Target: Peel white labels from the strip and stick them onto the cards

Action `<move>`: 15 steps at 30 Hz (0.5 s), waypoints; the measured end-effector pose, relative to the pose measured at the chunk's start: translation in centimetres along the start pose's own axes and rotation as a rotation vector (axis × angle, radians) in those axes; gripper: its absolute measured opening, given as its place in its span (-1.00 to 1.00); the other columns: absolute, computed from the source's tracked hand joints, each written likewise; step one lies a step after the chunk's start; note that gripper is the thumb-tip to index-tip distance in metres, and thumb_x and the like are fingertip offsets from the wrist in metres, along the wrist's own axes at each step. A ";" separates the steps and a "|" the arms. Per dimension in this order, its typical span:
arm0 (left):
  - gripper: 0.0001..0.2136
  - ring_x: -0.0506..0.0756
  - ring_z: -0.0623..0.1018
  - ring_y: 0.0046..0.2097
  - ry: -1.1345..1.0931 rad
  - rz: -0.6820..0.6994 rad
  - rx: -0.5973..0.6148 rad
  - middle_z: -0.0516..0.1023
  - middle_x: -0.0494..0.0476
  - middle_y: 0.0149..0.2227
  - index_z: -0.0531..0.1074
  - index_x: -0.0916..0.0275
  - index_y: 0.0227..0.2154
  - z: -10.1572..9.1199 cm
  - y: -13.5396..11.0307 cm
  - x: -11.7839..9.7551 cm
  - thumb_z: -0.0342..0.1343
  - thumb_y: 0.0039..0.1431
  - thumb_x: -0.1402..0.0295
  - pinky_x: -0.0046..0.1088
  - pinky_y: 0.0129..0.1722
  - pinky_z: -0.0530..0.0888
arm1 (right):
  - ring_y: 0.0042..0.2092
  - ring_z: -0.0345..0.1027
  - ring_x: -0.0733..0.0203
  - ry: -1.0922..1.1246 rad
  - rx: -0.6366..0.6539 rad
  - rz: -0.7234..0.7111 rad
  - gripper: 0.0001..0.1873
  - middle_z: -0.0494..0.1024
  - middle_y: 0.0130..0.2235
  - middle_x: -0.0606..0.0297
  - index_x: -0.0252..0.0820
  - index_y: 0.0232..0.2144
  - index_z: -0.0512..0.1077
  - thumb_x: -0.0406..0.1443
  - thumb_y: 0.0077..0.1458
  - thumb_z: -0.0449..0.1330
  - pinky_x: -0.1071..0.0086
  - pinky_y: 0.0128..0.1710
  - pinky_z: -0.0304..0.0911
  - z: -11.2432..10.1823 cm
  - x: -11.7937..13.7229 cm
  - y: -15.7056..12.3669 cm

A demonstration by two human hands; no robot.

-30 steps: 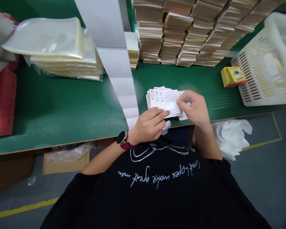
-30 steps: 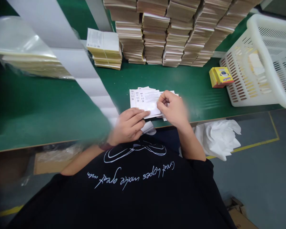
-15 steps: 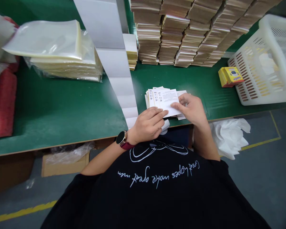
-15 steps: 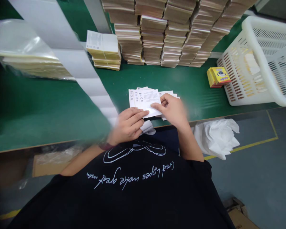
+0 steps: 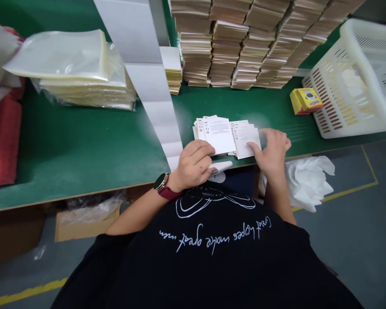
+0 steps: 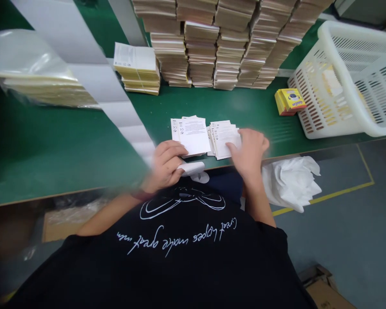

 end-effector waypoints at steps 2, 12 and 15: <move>-0.79 0.16 0.45 -0.14 -0.018 -0.027 -0.044 0.52 0.19 -0.26 0.23 0.19 -0.49 -0.1 0.1 0.0 -0.10 0.27 0.29 -0.18 -0.17 0.47 | 0.01 0.28 -0.01 0.172 0.050 -0.111 -0.65 0.48 -0.10 0.20 -0.09 -0.18 0.37 -0.19 -0.03 0.32 -0.03 0.08 0.08 -0.4 2.0 -1.5; -0.86 0.19 0.48 -0.06 0.148 -0.075 -0.116 0.53 0.23 -0.12 0.35 0.20 -0.23 -0.8 0.4 -1.7 0.06 0.12 0.42 -0.19 -0.15 0.45 | -0.26 0.34 0.21 0.724 0.250 -0.227 -0.90 0.42 -0.36 0.36 -0.05 -0.37 0.35 -0.35 0.09 0.21 0.21 -0.20 0.28 0.6 5.6 -4.3; -0.73 0.20 0.46 0.02 0.200 0.048 -0.076 0.51 0.21 -0.01 0.34 0.13 -0.10 -1.3 0.4 -2.1 0.07 0.11 0.41 -0.17 -0.09 0.45 | -0.28 0.33 0.21 0.683 0.264 -0.271 -0.90 0.42 -0.37 0.37 -0.05 -0.39 0.35 -0.36 0.10 0.20 0.20 -0.20 0.28 0.6 5.7 -4.3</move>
Point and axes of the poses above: each hand's wrist, its own y-axis towards the middle knuckle, its own z-axis out of the palm, x = y × z, the point moved 2 cm from there along y, towards the middle knuckle
